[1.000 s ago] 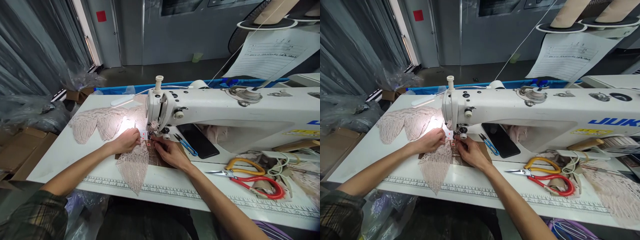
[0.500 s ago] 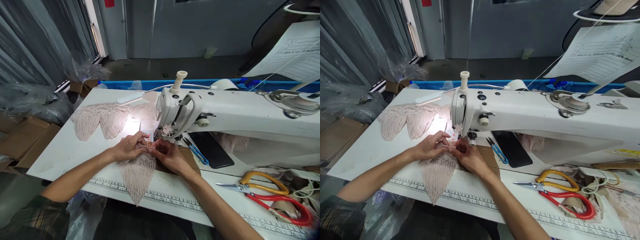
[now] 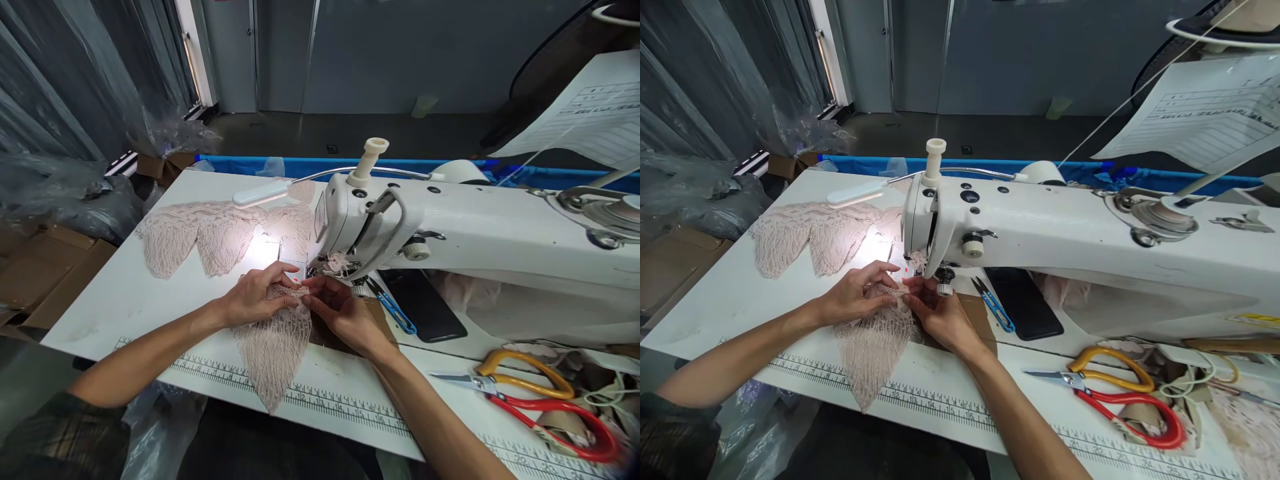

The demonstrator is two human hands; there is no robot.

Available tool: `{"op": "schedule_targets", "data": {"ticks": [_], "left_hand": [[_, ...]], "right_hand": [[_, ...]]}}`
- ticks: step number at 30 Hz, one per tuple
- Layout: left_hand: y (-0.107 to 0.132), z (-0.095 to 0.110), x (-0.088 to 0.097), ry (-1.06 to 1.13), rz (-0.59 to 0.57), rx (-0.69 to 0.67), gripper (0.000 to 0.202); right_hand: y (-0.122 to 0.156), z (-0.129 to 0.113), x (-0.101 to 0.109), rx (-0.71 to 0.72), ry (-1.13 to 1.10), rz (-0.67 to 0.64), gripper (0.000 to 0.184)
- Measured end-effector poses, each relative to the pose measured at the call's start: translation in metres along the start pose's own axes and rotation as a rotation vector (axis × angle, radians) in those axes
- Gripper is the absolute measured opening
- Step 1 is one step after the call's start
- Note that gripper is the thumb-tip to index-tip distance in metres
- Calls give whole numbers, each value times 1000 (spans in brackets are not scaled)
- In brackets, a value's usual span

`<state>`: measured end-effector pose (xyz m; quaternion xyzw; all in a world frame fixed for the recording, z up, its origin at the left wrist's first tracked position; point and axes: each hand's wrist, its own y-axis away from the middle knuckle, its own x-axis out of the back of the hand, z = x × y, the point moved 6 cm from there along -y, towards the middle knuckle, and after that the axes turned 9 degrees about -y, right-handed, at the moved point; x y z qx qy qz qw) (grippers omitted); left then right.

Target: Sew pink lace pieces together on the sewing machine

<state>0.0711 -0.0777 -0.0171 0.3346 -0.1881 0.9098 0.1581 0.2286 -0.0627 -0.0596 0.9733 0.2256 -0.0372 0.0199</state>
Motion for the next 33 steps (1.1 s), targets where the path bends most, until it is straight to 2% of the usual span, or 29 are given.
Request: {"op": "schedule_targets", "data": {"ticks": [5, 11, 17, 33], "left_hand": [[1, 1, 1, 42, 55, 54, 43], [2, 1, 0, 16, 59, 82, 45], [1, 2, -1, 44, 55, 85, 46], [2, 2, -1, 60, 115, 57, 44]], "right_hand": [[0, 5, 0, 0, -27, -6, 39], [1, 2, -3, 51, -29, 3, 50], [0, 2, -2, 62, -38, 65, 41], [0, 2, 0, 2, -116, 112, 37]]}}
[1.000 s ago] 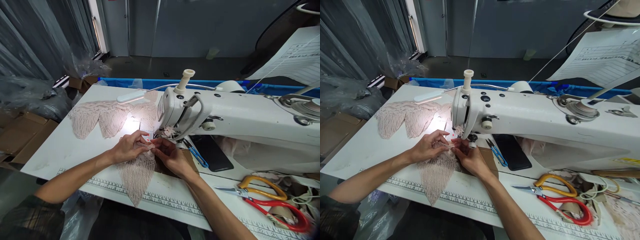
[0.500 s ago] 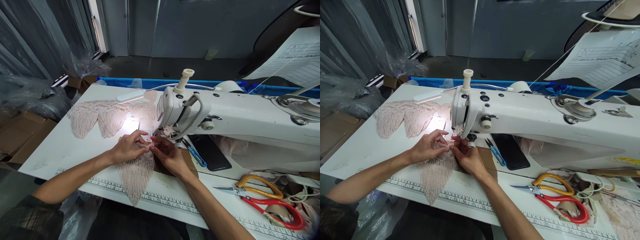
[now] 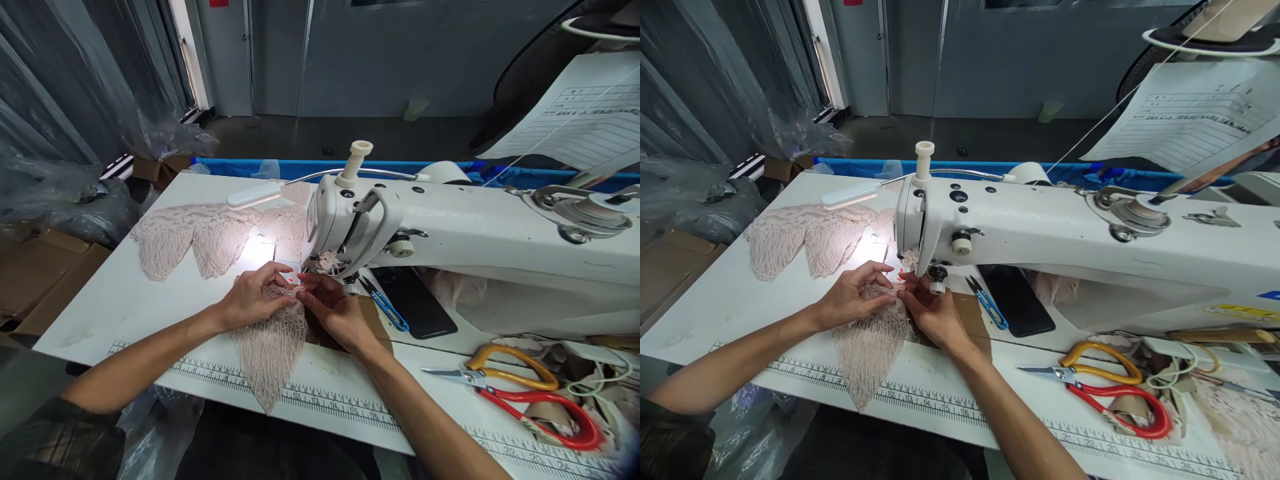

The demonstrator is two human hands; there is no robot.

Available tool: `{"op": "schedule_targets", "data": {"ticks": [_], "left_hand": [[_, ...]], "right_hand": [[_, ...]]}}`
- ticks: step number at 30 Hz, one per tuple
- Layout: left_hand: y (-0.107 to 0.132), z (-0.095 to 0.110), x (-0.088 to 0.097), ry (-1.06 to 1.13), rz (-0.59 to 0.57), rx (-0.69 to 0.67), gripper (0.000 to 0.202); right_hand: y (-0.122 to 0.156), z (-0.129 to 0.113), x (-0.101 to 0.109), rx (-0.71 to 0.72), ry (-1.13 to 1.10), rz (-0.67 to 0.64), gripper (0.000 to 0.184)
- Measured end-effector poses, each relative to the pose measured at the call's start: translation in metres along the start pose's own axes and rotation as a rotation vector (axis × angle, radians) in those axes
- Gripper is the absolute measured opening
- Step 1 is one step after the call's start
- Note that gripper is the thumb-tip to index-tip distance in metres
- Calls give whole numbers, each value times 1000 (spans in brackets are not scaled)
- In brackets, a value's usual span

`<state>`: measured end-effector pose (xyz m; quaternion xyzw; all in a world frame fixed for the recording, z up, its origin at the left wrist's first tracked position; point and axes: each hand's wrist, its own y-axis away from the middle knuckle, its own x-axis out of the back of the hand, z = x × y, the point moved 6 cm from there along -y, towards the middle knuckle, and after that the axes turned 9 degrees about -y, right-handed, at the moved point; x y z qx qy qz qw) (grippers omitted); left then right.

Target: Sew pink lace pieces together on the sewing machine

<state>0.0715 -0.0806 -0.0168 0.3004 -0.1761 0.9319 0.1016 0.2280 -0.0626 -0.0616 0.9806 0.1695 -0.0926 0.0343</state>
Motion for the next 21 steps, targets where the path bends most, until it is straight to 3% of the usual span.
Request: {"op": "schedule_targets", "data": {"ticks": [6, 8, 11, 14, 17, 21], "left_hand": [[-1, 0, -1, 33, 22, 7, 36], [-5, -2, -1, 32, 11, 10, 36], [-14, -7, -2, -9, -36, 7, 40], [-20, -12, -7, -85, -75, -43, 39], [-22, -15, -11, -249, -36, -102, 33], [-20, -7, -15, -579, 93, -304, 24]], "right_hand": [[-1, -3, -3, 68, 56, -22, 36], [0, -10, 2, 87, 222, -5, 30], [7, -26, 13, 152, 690, 3, 23], [21, -37, 9, 373, 1005, -186, 30], [42, -33, -1, 606, 1018, -398, 36], [50, -20, -3, 599, 1051, -416, 40]]}}
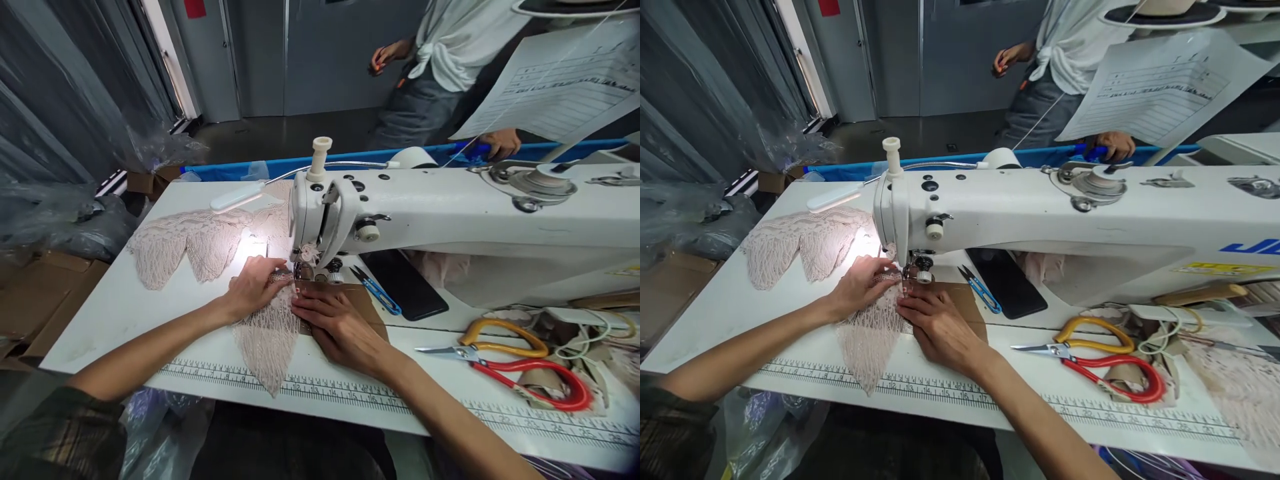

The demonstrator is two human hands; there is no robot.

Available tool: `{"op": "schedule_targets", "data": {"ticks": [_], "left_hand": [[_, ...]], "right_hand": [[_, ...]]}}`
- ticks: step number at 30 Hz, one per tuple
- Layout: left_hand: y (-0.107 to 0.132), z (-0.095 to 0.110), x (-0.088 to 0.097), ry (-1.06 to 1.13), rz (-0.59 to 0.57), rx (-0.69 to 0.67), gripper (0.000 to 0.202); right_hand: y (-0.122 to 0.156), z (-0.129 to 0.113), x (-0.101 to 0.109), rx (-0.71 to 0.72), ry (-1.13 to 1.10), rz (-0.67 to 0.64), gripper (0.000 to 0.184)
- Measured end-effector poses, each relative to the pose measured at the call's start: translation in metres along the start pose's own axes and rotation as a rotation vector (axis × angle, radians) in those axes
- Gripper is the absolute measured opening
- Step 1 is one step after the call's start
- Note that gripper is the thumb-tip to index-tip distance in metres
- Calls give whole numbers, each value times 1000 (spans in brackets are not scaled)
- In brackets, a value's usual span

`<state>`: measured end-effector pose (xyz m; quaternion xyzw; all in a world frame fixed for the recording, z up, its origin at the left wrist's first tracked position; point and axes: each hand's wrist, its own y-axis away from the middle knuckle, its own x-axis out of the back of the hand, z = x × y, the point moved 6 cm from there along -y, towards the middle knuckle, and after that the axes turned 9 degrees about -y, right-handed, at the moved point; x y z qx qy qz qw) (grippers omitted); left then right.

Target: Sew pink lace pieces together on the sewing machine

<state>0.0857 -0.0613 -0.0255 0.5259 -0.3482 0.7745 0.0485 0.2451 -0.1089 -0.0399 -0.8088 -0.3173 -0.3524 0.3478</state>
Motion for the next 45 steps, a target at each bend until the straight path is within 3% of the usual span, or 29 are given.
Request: {"op": "schedule_targets", "data": {"ticks": [4, 6, 8, 11, 14, 17, 21, 25, 28, 37, 45], "left_hand": [[1, 25, 1, -315, 80, -389, 14], [5, 35, -4, -432, 16, -568, 23], [8, 39, -9, -531, -59, -640, 26], [11, 42, -9, -602, -131, -637, 25], [13, 44, -5, -530, -199, -578, 25], [16, 43, -2, -428, -228, -505, 38], [20, 34, -1, -326, -229, -427, 43], [23, 28, -3, -261, -247, -383, 41], [23, 28, -2, -260, -257, -383, 41], [22, 23, 0, -293, -379, -514, 47], [18, 39, 2, -412, -334, -398, 43]], "right_hand": [[-1, -1, 0, -45, -26, -11, 41], [-2, -1, 2, -58, -44, -10, 43], [-2, -1, 2, -71, -59, -8, 43], [-2, 0, 3, -72, -93, 8, 42], [0, 3, 9, -65, -183, 102, 37], [3, 6, 15, -70, -184, 203, 29], [5, 1, 8, -44, -17, 118, 26], [4, -5, 0, -36, 22, 35, 32], [3, -11, -3, -15, 52, -2, 26], [2, -11, -2, -15, -36, -5, 24], [2, -11, -3, -32, -14, -13, 26]]}}
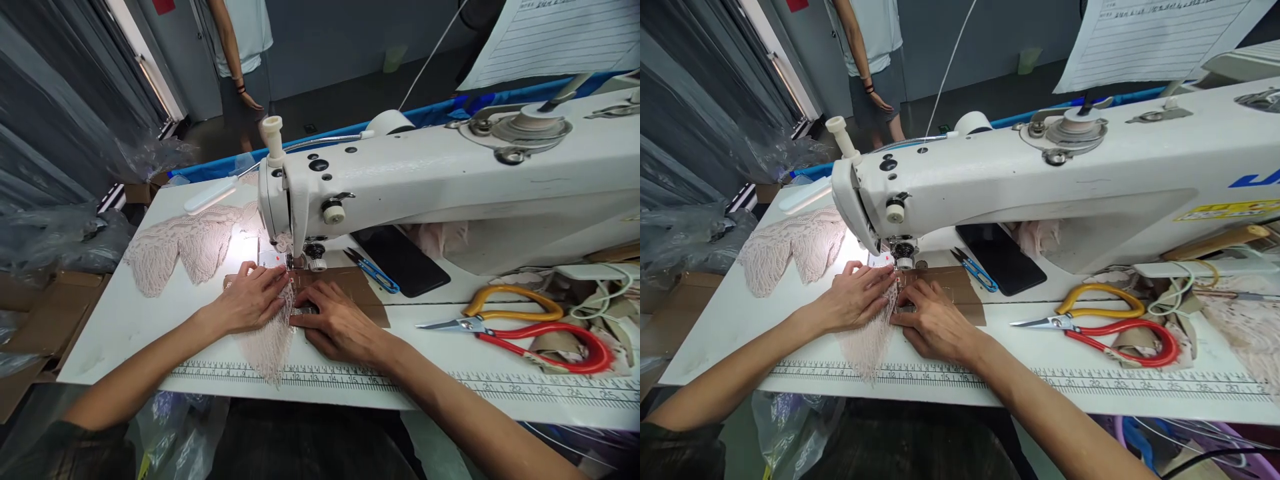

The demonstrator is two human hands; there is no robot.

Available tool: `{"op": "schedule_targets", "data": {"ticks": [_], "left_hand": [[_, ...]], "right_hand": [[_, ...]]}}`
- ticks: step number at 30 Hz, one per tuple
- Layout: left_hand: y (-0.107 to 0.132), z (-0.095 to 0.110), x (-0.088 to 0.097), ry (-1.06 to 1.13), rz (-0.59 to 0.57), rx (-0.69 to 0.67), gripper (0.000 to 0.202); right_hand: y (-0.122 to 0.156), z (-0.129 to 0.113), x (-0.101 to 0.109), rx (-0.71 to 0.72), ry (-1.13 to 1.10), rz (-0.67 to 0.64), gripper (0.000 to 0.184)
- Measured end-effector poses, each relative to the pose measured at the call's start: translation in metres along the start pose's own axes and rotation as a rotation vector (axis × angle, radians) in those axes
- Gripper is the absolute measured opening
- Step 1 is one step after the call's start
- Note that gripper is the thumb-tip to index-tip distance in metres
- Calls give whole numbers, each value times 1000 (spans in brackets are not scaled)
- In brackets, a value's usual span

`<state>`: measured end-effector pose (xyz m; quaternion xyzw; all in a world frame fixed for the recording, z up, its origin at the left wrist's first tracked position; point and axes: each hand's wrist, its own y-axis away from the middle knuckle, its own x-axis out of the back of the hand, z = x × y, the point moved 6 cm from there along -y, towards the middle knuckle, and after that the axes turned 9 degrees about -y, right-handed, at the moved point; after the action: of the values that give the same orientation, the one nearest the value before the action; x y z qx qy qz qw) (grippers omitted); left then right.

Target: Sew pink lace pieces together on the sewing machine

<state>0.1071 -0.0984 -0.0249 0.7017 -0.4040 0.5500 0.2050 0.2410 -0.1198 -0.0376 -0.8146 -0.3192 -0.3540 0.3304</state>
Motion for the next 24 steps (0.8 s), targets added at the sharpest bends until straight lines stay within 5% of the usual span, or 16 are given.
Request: {"op": "schedule_targets", "data": {"ticks": [9, 18, 24], "left_hand": [[-6, 14, 4, -125, -32, 16, 49], [-8, 2, 1, -22, -67, 50, 40], [0, 13, -6, -32, -14, 174, 38]], "right_hand": [[-10, 17, 25, -85, -275, 58, 28], [-11, 21, 16, 60, -101, 61, 34], [-5, 21, 14, 60, -97, 76, 35]]}}
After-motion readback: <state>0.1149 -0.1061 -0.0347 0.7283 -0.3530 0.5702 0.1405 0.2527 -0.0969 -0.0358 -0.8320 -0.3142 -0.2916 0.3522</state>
